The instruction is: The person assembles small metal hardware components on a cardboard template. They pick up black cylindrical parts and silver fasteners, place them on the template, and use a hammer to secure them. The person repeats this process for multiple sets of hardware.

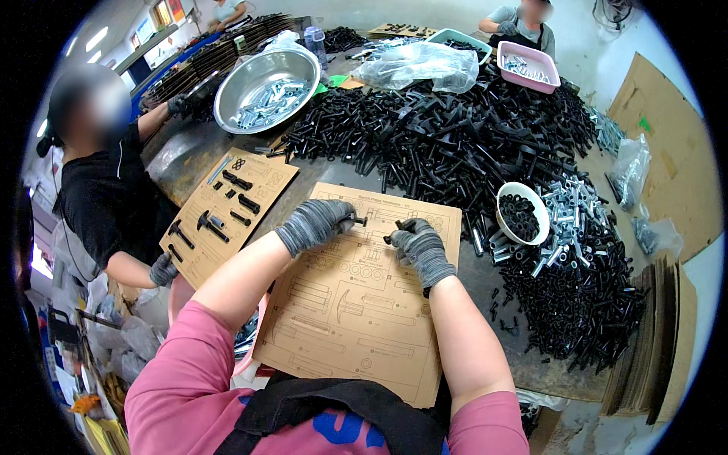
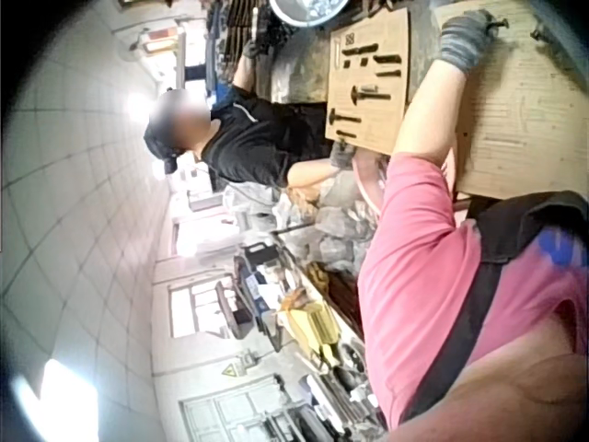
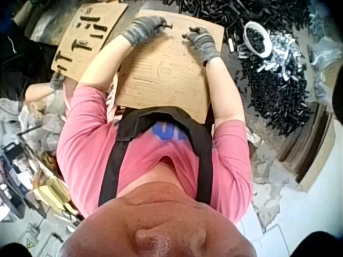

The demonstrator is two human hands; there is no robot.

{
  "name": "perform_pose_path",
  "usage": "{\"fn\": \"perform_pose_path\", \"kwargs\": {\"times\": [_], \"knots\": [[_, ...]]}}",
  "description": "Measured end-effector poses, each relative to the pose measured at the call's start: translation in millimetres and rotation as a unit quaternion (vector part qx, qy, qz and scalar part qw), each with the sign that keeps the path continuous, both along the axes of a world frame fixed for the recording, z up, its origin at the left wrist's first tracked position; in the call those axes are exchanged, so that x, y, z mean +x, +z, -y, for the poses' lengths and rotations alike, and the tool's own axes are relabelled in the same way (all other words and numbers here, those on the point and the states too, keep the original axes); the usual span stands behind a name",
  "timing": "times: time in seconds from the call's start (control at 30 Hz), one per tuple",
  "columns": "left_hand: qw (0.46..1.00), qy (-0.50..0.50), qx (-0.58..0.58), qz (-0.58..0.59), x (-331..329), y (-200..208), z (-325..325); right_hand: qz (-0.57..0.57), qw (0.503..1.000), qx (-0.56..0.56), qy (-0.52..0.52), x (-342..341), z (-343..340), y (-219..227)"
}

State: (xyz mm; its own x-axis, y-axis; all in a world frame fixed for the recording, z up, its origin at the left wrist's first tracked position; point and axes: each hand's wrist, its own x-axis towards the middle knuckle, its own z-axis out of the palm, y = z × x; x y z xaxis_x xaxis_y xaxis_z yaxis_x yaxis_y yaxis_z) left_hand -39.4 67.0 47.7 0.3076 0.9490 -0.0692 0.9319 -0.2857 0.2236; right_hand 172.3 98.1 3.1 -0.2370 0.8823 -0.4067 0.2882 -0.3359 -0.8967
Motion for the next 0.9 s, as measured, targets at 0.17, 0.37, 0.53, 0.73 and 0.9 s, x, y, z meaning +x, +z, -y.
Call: {"fn": "perform_pose_path", "kwargs": {"times": [0.17,0.37,0.53,0.73,0.9], "knots": [[0.991,-0.074,0.081,-0.079,-22.3,-21.7,-3.2,0.279,0.939,0.062,0.191,14.6,-6.6,17.9],[0.995,0.015,0.088,0.034,-37.2,-15.8,-10.7,0.438,0.840,0.232,0.221,18.2,-5.5,39.6],[0.931,0.112,-0.080,0.339,-29.1,-14.8,-11.9,0.484,0.748,0.371,0.261,7.5,1.1,25.0],[0.987,-0.001,0.022,0.157,-49.5,-43.4,-9.3,0.407,0.787,0.388,0.254,25.2,-1.2,3.5],[0.993,-0.047,0.034,0.107,-27.5,-41.9,-6.9,0.408,0.793,0.379,0.246,-3.8,4.5,-0.9]]}}
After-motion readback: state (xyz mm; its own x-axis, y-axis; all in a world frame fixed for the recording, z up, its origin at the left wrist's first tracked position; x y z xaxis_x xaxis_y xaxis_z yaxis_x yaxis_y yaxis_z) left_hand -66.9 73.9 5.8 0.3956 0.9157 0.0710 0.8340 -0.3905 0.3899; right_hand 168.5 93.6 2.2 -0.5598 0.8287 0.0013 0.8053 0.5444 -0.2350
